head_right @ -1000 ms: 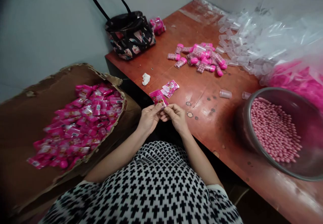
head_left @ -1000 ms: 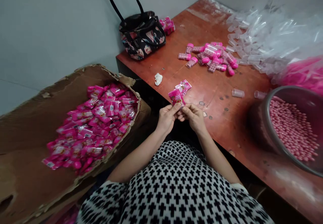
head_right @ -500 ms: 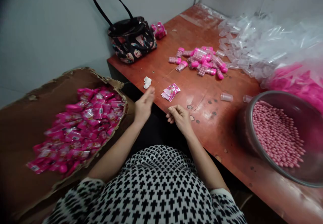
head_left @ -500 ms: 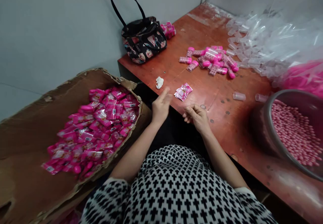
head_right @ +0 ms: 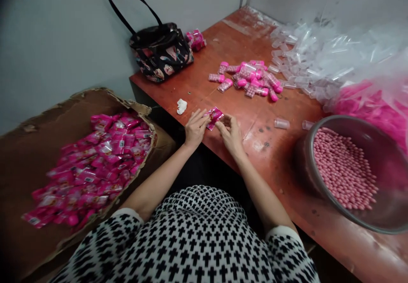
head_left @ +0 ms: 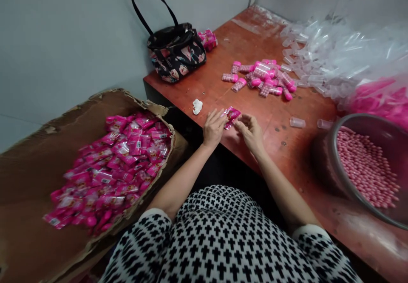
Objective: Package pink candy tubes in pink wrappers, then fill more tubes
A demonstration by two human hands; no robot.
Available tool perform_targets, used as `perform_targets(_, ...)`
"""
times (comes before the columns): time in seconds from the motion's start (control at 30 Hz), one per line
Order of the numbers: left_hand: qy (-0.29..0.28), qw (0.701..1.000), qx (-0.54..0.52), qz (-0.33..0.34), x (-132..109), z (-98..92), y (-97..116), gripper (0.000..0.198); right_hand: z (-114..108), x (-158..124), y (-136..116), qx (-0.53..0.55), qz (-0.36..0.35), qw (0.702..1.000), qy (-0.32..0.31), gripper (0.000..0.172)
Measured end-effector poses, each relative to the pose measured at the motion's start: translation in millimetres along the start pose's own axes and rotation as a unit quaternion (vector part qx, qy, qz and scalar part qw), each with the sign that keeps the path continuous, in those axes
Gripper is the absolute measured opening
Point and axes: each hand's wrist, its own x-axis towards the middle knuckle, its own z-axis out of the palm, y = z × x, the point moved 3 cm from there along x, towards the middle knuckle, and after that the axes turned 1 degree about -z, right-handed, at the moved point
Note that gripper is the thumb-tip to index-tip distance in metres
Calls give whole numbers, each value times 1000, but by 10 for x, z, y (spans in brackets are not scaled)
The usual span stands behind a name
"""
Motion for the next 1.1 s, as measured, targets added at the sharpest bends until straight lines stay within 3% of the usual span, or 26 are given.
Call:
perform_targets(0.1,5,997,-75,-17,-95,-58,194,17,69,155,50,64,15,998,12,48)
perform_targets(0.2,2,979,-167,-114,-170,-157,340,24,73,191,-4,87,34,996,-2,44)
perform_targets(0.33,-110,905,-290,-290,-223,-200,354,33,50,128,-146,42,44,988,-142,40)
perform_targets(0.4,-159,875,-318,-328,-234,-187,329,32,28,127,-185,4,53,975,-217,39)
perform_targets(0.47,-161,863,-329,-348,-243,-172,297,30,-33,215,-210,-47,47,966,-249,36)
perform_targets(0.53,-134,858,-336,-366,-262,-160,274,29,-169,423,-236,-127,22,972,-195,28)
perform_targets(0.6,-98,851,-343,-385,-291,-150,269,29,-380,719,-276,-242,-6,969,-49,27)
perform_targets(0.67,-72,839,-359,-403,-321,-142,279,30,-593,1019,-313,-359,-11,927,106,33)
perform_targets(0.73,-49,820,-383,-423,-339,-141,289,30,-742,1279,-306,-431,17,882,190,37)
perform_targets(0.83,-10,792,-413,-450,-332,-160,290,33,-852,1538,-229,-449,63,867,207,40)
perform_targets(0.93,35,765,-446,-464,-293,-190,284,29,-886,1588,-156,-393,62,900,178,30)
perform_targets(1.03,69,731,-491,-468,-259,-200,277,21,-837,1375,-142,-283,42,947,144,22)
perform_targets(1.1,84,709,-514,-475,-250,-188,263,18,-724,1065,-169,-178,30,977,111,22)
